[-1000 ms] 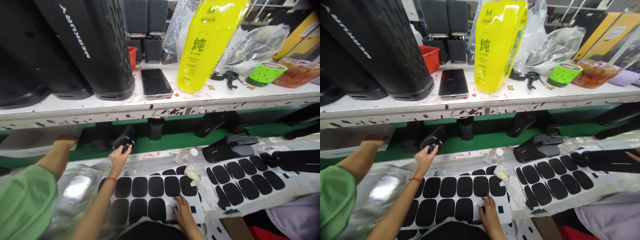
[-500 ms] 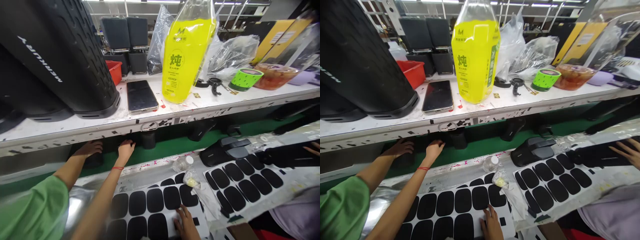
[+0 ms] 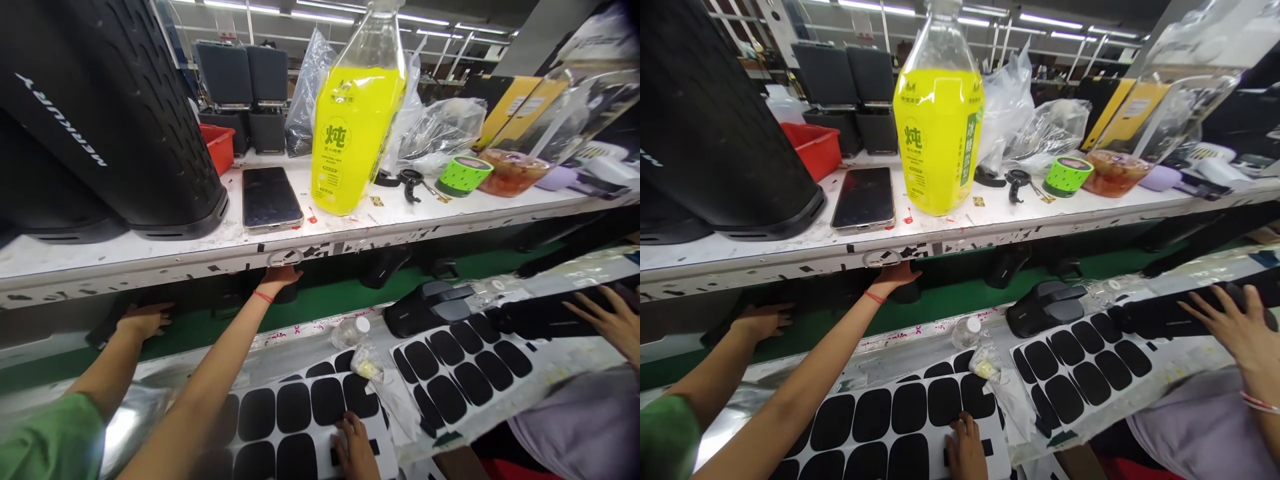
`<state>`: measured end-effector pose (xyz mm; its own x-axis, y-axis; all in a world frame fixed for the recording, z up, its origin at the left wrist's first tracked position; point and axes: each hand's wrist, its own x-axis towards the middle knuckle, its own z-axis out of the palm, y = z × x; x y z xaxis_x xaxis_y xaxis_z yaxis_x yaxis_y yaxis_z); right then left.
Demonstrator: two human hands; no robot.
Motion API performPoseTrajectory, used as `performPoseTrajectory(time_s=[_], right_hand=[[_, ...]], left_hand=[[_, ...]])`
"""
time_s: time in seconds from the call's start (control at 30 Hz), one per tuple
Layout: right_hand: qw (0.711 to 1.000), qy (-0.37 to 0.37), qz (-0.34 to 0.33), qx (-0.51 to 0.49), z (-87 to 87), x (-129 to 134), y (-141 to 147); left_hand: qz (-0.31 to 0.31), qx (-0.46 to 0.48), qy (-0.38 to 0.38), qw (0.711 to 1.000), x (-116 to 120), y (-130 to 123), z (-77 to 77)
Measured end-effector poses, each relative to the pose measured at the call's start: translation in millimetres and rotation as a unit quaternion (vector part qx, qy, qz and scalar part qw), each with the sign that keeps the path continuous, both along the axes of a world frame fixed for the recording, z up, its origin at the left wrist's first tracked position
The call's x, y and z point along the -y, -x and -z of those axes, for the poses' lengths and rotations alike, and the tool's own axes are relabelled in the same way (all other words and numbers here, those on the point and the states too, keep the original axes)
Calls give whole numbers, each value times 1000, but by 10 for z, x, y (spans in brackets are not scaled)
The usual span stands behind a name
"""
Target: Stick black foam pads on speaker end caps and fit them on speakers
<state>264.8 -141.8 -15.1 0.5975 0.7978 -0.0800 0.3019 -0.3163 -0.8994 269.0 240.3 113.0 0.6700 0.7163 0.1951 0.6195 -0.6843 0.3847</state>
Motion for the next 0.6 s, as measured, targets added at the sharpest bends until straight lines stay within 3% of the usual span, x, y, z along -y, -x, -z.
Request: performPoseTrajectory(time_s=[0.27,0.5,0.6], right_hand=[[993,-52,-85,-63,-69,33,-25],[977,-13,-45,-210,-87,-31,-20],[955,25,-7,-295,-154,-96,65]], left_hand=[[-60,9,-104,993,759,558,153],[-58,94,-177,978,905,918,334],[-78,145,-204,965,1132,1087,374]])
